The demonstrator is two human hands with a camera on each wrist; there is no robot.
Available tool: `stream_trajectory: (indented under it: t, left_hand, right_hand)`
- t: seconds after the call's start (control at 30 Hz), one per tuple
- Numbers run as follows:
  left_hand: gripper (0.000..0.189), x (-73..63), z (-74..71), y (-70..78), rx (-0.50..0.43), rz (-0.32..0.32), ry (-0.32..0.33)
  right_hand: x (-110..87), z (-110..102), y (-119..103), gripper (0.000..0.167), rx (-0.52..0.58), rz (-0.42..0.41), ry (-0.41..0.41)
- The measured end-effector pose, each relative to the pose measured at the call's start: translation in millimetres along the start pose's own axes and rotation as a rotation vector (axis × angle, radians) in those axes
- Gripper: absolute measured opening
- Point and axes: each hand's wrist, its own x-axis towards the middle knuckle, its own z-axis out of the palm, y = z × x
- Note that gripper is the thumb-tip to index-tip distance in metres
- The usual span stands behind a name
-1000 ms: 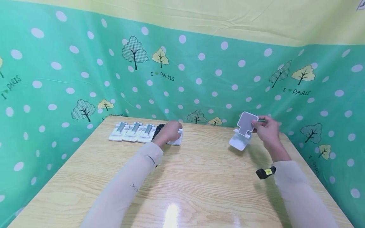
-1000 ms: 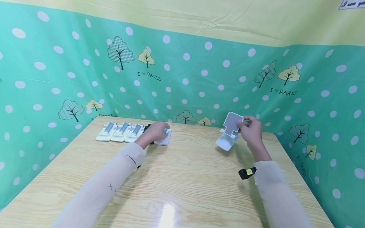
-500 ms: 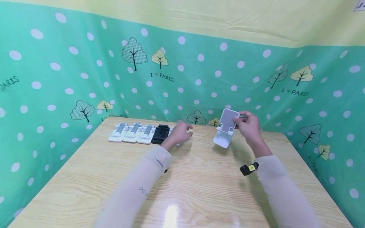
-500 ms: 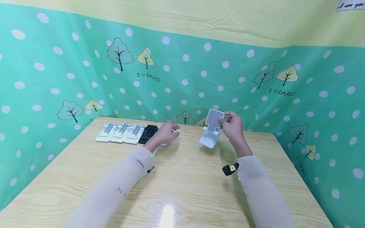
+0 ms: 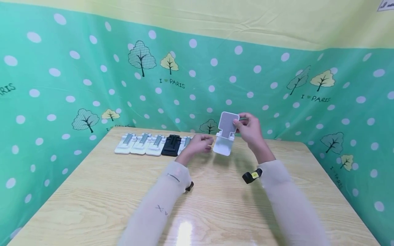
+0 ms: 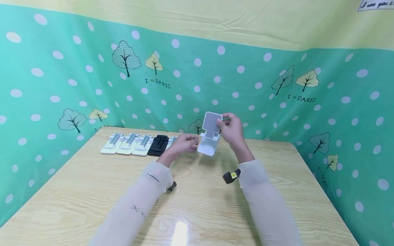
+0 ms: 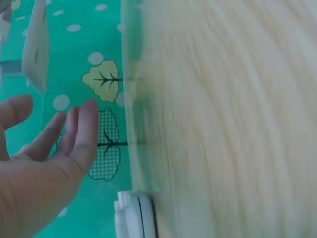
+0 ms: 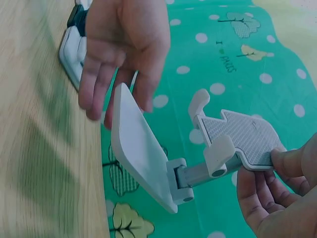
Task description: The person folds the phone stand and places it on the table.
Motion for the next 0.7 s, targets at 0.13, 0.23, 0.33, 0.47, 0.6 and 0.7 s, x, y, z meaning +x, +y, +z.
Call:
stream_trajectory:
  t: [0.13, 0.23, 0.33, 0.47, 0.6, 0.7]
  left_hand:
    - [0.037, -3.4, 3.8, 3.3, -0.193, -0.052, -0.001]
    - [0.036, -6.5, 4.4, 6.9, -0.261, -0.061, 0.019]
    - [0.035, -8.0, 3.2, 7.9, -0.292, -0.060, 0.042]
    - [0.036, -9.6, 1.9, 5.3, -0.299, -0.070, 0.074]
    - [0.034, -11.1, 1.4, 1.2, -0.305, -0.085, 0.088]
    - [0.031, -12.8, 1.5, -0.2, -0.309, -0.083, 0.095]
  right_hand:
    - [2.9, 10, -5, 0.028, 0.015, -0.022, -0.045]
    - [4.9, 15, -7, 0.028, 0.031, -0.045, -0.058]
    - [5.9, 18, -8, 0.027, 0.029, -0.060, -0.062]
    - [6.5, 21, -9, 0.025, 0.018, -0.083, -0.089]
    - [7.8, 21, -9, 0.026, -0.010, -0.113, -0.141]
    - [8.8, 17, -10, 0.027, -0.071, -0.122, -0.165]
